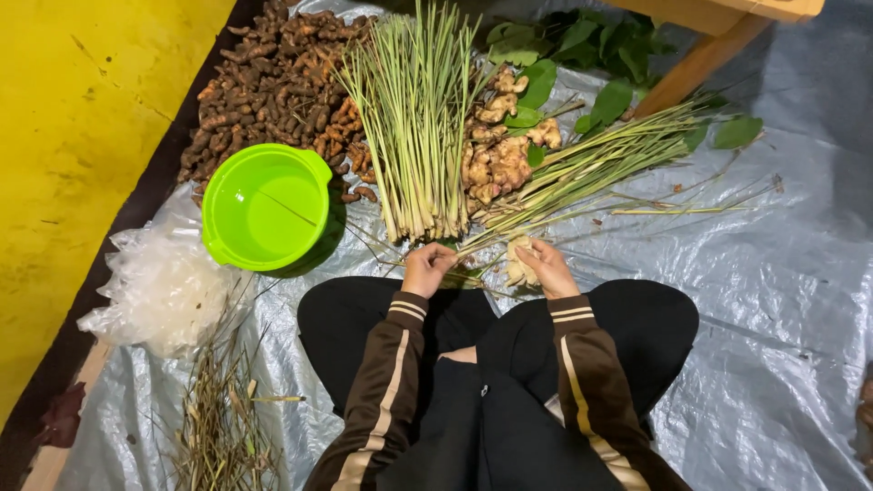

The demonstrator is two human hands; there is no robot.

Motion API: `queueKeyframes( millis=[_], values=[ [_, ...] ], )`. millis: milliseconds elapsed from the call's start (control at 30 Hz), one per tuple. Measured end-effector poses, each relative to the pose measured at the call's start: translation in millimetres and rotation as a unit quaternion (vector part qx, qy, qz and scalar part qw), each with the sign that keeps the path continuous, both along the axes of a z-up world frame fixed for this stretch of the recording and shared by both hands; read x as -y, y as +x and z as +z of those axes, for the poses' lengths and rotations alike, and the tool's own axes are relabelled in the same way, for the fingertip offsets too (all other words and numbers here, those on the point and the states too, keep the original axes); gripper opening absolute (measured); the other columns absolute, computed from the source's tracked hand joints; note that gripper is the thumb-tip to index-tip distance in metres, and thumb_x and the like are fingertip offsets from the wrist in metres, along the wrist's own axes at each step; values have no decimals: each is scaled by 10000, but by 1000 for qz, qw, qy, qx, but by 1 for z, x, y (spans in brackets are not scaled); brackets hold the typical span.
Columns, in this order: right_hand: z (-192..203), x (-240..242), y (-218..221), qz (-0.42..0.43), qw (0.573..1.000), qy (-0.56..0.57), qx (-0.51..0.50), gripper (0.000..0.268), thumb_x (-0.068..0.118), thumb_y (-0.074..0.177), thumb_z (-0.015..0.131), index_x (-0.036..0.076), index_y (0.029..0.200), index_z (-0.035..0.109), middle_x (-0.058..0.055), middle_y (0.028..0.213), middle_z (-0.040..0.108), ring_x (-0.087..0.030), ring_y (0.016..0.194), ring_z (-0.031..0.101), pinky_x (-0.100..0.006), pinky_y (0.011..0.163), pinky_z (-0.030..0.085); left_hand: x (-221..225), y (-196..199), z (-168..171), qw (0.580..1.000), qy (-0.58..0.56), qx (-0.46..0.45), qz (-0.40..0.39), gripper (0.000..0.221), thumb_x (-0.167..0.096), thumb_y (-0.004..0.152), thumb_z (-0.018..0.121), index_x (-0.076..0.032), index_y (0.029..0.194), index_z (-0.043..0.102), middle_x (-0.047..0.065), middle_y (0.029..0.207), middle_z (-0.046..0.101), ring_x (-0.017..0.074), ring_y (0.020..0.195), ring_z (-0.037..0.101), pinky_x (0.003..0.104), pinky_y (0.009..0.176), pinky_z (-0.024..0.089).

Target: Bundling ginger roots by wrapping them with lemongrass leaves and tucking the ends to secure the bundle.

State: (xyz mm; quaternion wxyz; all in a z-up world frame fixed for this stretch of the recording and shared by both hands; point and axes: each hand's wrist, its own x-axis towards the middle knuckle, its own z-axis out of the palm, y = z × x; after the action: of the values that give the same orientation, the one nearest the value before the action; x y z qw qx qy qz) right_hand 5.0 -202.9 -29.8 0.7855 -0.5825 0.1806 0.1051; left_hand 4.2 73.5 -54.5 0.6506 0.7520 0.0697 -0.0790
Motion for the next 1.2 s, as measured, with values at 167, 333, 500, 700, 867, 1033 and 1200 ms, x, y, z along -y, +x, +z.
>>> queueKeyframes(
  millis=[167, 333, 500, 700, 867, 1033, 1200],
  values=[
    [-27, -12, 5, -29, 999, 31, 25, 357, 125, 924, 787, -49, 1198, 638, -169, 961, 712, -234, 798, 726, -367, 691, 634, 14, 3, 13, 1000, -25, 5, -12, 168, -12, 799, 841, -59, 950, 788, 70, 844, 746, 77, 777, 642, 233, 729, 571],
    [-27, -16, 3, -67, 997, 23, 23, 306, 171, 949, 775, -66, 1090, 642, -161, 883, 714, -206, 727, 729, -326, 633, 628, 18, -4, 47, 989, -147, -8, -32, 467, 84, 699, 888, 36, 1130, 717, 174, 1015, 740, 135, 909, 695, 280, 868, 600],
    [-14, -15, 1, -88, 993, 60, 41, 279, 148, 953, 760, -65, 1067, 619, -155, 881, 721, -186, 712, 739, -300, 612, 629, 21, -5, 60, 952, -285, -110, 4, 274, -108, 920, 775, 43, 1141, 717, 222, 1036, 759, 284, 912, 761, 364, 810, 648],
    [-11, -19, 1, -66, 993, 71, 66, 238, 113, 941, 752, -68, 1060, 654, -165, 858, 721, -198, 700, 744, -315, 606, 633, 27, -3, 49, 972, -214, -91, -37, 339, -19, 780, 873, 39, 1089, 748, 184, 970, 771, 222, 861, 750, 320, 780, 656],
    [-70, -11, 12, -125, 991, 46, 0, 302, 262, 955, 762, -7, 983, 626, -174, 844, 723, -216, 661, 743, -324, 565, 625, 22, 9, -15, 997, -21, 6, -76, 289, -36, 827, 835, -76, 1107, 777, 125, 941, 774, 220, 901, 748, 342, 806, 633],
    [-1, -5, 13, -230, 969, 10, -88, 613, 534, 997, 661, -51, 1181, 659, -225, 1077, 704, -244, 956, 709, -423, 827, 598, 8, 8, -10, 957, 255, 97, -101, 257, -168, 883, 764, -236, 1130, 770, 12, 986, 746, 233, 959, 733, 384, 884, 595],
    [-33, 32, 52, -342, 930, 34, -135, 420, 446, 924, 734, 70, 1043, 590, -272, 920, 716, -390, 756, 753, -555, 572, 603, 9, 10, -44, 874, 443, -33, -196, 376, -36, 801, 724, -132, 1165, 730, 137, 1134, 625, 384, 1023, 697, 513, 936, 595]
  ],
)
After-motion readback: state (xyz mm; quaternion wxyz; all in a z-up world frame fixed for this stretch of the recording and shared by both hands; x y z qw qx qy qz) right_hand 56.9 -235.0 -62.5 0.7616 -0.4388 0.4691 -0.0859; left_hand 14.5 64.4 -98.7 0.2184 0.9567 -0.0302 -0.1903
